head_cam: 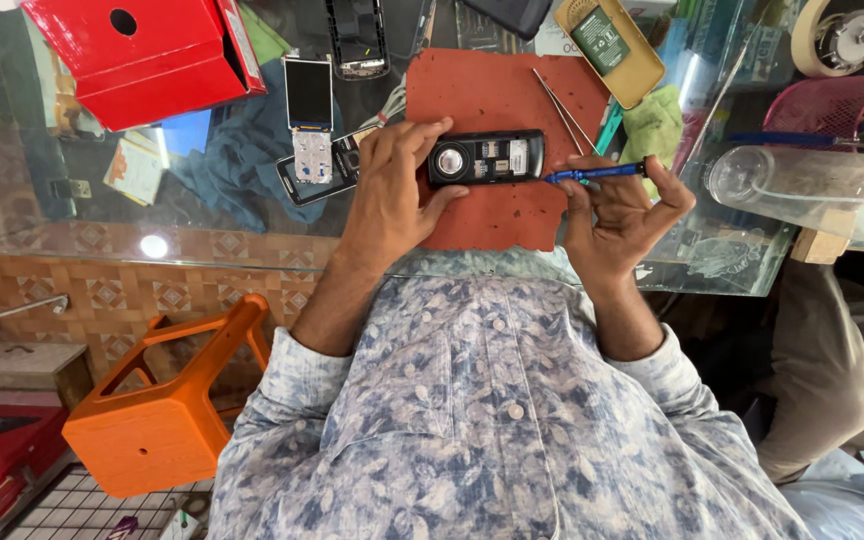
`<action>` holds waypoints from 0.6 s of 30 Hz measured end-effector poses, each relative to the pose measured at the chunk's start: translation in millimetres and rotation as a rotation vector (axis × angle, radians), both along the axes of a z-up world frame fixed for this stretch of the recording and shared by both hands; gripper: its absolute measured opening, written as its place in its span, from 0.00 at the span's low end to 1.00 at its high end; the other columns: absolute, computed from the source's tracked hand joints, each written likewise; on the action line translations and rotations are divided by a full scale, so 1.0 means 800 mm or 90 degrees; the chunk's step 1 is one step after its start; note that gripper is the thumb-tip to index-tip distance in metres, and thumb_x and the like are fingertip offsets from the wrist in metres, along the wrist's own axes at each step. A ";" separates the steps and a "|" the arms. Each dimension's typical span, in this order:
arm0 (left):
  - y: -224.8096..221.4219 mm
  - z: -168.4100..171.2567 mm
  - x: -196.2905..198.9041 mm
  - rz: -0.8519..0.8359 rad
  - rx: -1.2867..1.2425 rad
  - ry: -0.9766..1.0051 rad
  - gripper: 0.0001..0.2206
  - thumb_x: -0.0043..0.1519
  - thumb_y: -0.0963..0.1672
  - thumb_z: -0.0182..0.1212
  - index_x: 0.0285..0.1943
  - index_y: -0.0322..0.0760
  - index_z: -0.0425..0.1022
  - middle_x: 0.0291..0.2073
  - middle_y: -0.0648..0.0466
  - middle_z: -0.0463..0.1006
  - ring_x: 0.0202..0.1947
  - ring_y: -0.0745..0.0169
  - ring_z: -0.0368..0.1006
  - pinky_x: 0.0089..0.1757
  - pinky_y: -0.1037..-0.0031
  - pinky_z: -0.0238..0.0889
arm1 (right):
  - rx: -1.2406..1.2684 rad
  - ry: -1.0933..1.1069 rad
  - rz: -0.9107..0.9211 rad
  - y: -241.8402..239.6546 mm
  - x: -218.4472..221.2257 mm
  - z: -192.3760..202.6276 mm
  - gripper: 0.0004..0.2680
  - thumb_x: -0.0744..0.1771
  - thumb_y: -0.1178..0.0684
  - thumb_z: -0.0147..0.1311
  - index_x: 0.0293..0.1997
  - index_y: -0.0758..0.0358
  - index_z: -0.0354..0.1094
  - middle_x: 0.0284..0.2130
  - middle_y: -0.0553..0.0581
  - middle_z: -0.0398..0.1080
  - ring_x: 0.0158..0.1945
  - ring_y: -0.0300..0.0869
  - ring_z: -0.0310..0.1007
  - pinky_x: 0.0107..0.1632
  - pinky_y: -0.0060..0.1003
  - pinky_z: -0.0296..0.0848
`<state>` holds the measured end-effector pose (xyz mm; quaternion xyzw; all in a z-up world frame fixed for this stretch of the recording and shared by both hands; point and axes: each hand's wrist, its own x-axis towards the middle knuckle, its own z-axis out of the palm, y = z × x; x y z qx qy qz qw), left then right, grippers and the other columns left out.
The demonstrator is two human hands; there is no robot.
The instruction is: The person disassembles a black mobile phone using a screwdriver and tweezers on a glass table. They remove the back cover, unscrew internal components, and manipulate the battery and circuit board. The person then reassembles the phone, tests it by pressing buttons, and cleans the screen with a cloth.
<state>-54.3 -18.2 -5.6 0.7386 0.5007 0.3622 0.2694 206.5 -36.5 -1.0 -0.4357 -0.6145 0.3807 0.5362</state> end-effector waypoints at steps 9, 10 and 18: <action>-0.015 0.019 -0.013 0.091 0.045 -0.036 0.20 0.62 0.39 0.70 0.62 0.31 0.68 0.52 0.46 0.77 0.52 0.46 0.73 0.52 0.61 0.69 | -0.102 -0.093 -0.030 -0.003 0.019 -0.004 0.20 0.73 0.67 0.49 0.70 0.57 0.42 0.44 0.65 0.73 0.40 0.38 0.72 0.41 0.29 0.75; -0.021 0.020 -0.016 0.127 0.037 -0.041 0.14 0.66 0.35 0.67 0.59 0.32 0.72 0.50 0.49 0.79 0.50 0.50 0.76 0.50 0.64 0.73 | -0.135 -0.137 -0.037 0.000 0.015 0.004 0.19 0.72 0.66 0.51 0.69 0.59 0.45 0.43 0.63 0.73 0.36 0.38 0.69 0.38 0.29 0.72; -0.034 0.024 -0.008 0.147 -0.016 0.052 0.06 0.61 0.37 0.70 0.45 0.30 0.80 0.40 0.49 0.76 0.40 0.51 0.76 0.41 0.64 0.71 | 0.001 -0.588 0.162 0.062 -0.033 0.059 0.30 0.63 0.46 0.71 0.69 0.69 0.61 0.56 0.66 0.69 0.46 0.56 0.77 0.38 0.45 0.77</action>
